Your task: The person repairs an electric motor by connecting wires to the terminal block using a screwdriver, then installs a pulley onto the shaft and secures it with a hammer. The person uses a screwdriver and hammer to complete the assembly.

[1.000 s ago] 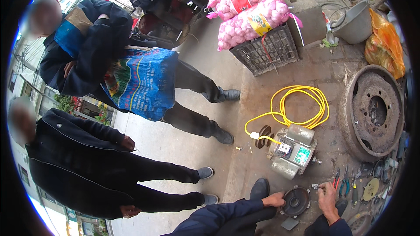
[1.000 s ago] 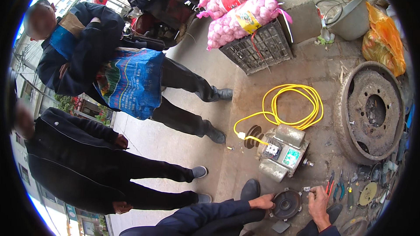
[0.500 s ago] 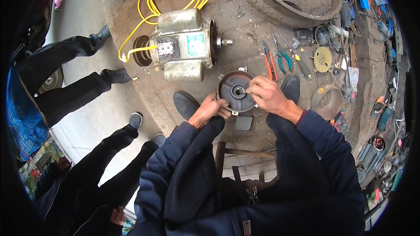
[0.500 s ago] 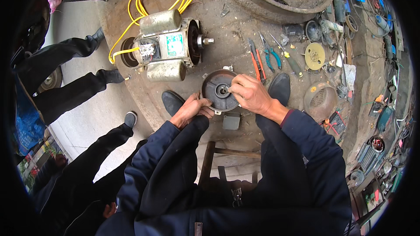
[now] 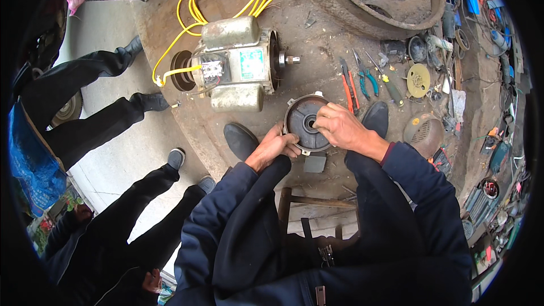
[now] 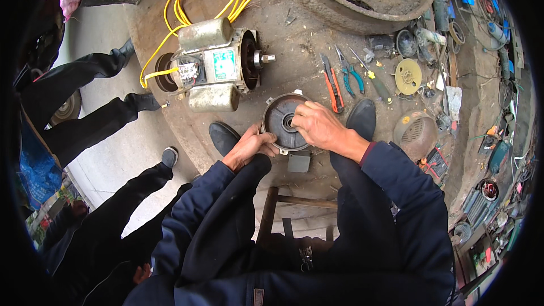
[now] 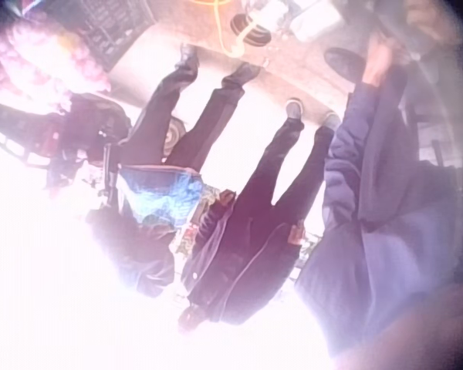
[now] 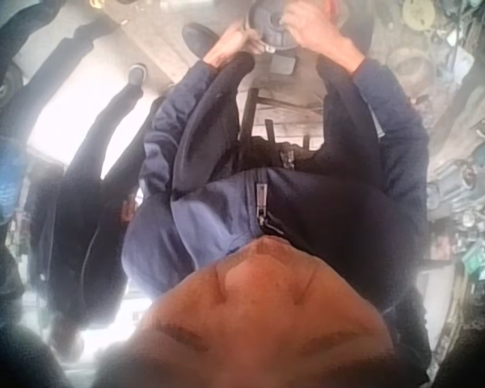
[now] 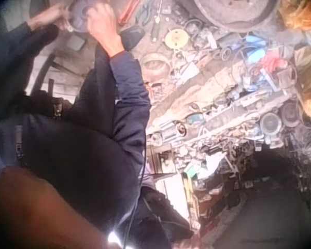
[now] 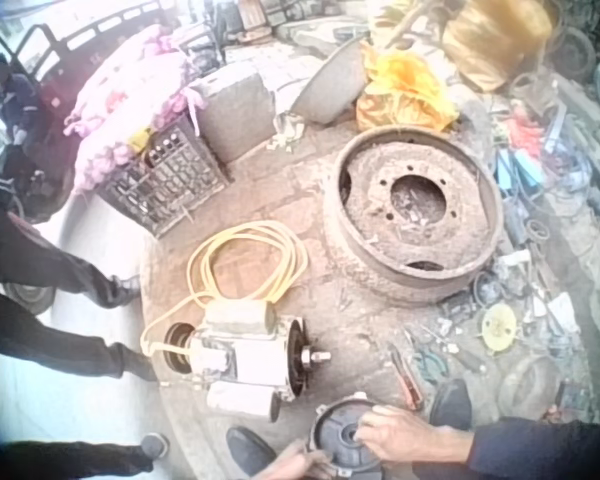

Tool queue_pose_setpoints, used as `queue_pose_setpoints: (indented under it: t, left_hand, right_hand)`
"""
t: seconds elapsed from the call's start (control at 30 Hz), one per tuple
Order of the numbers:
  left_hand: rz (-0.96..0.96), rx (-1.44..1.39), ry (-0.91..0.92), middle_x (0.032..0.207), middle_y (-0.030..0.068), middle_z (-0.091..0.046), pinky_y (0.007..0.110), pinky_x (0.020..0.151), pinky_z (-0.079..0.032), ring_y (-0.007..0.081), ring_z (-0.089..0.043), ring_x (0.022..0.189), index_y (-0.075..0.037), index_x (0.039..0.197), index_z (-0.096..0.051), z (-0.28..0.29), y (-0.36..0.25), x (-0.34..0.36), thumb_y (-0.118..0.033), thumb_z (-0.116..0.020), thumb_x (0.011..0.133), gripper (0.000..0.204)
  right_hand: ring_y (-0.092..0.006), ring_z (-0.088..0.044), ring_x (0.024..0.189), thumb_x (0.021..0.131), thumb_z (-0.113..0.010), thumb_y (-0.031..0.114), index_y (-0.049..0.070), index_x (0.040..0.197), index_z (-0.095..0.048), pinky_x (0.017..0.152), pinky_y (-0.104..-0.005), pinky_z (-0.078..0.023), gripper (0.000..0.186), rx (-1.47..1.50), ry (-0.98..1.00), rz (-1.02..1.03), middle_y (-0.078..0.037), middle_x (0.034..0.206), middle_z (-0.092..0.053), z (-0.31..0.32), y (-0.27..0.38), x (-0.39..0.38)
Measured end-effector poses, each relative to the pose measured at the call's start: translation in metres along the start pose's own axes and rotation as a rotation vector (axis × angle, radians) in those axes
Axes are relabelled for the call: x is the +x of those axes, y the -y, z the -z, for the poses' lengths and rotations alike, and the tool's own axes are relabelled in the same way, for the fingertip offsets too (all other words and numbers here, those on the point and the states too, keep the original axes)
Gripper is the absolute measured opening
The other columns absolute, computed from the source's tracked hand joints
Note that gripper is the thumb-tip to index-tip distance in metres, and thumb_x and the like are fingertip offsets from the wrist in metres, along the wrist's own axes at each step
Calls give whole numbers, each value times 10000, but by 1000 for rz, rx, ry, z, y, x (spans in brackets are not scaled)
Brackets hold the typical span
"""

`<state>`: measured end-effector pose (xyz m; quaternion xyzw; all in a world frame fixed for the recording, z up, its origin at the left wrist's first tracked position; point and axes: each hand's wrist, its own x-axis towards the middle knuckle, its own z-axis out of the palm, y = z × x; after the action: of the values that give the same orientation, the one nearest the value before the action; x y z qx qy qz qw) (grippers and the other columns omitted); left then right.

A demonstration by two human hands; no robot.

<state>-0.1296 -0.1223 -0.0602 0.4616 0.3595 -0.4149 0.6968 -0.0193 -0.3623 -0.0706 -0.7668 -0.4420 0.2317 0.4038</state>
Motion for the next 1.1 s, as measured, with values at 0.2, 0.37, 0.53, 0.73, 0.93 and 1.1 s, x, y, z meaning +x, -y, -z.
queue_pose_setpoints:
  t: [0.2, 0.37, 0.53, 0.73, 0.93, 1.1]
  left_hand:
    - [23, -6, 3, 1006, 184, -743, 348, 715, -633, 238, -744, 788, 50, 1408, -478, 0, 4, 3, -87, -612, 1012, 440]
    - [13, -75, 32, 996, 183, -747, 343, 719, -635, 227, -749, 792, 45, 1400, -474, 1, 5, 4, -101, -628, 1023, 433]
    - [-43, -287, 48, 1027, 191, -740, 336, 757, -646, 235, -761, 813, 42, 1337, -509, -5, 3, 17, -87, -594, 1050, 326]
    - [-160, -577, 158, 1055, 206, -731, 358, 779, -634, 283, -765, 862, 25, 1204, -579, -20, -18, 51, -115, -602, 1068, 197]
    - [-236, -891, 293, 1104, 175, -729, 379, 859, -623, 278, -724, 948, 14, 1152, -638, -26, -32, 85, -117, -645, 1045, 169]
    - [-252, -1060, 324, 1113, 159, -717, 363, 877, -614, 259, -700, 932, 36, 1204, -671, -23, -33, 101, -113, -663, 1019, 238]
  right_hand:
    - [-308, -645, 997, 854, -758, 33, 36, 1033, -771, 868, -435, -532, 179, -67, 18, -6, -96, 1023, -677, 4, 3, 2]
    - [-348, -658, 1065, 897, -741, 33, 4, 1142, -746, 922, -457, -539, 247, -17, -317, -194, -151, 1099, -678, 18, 10, -7]
    - [-262, -643, 1218, 998, -738, 213, -43, 1454, -548, 1046, -425, -521, 557, 576, -425, -846, -169, 1320, -643, 36, -11, -8]
    - [-252, -564, 1392, 1119, -508, 502, 46, 1556, -505, 1191, -487, -422, 632, 1392, -316, -716, -120, 1493, -604, 37, -29, 23]
    - [-240, -595, 1371, 1146, -378, 587, 68, 1543, -528, 1182, -487, -448, 671, 1661, -412, -701, -107, 1486, -632, 36, -31, 71]
    - [-171, -603, 1241, 1123, -463, 604, 93, 1487, -582, 1119, -383, -452, 638, 1493, -415, -676, -45, 1360, -670, 29, -31, 96]
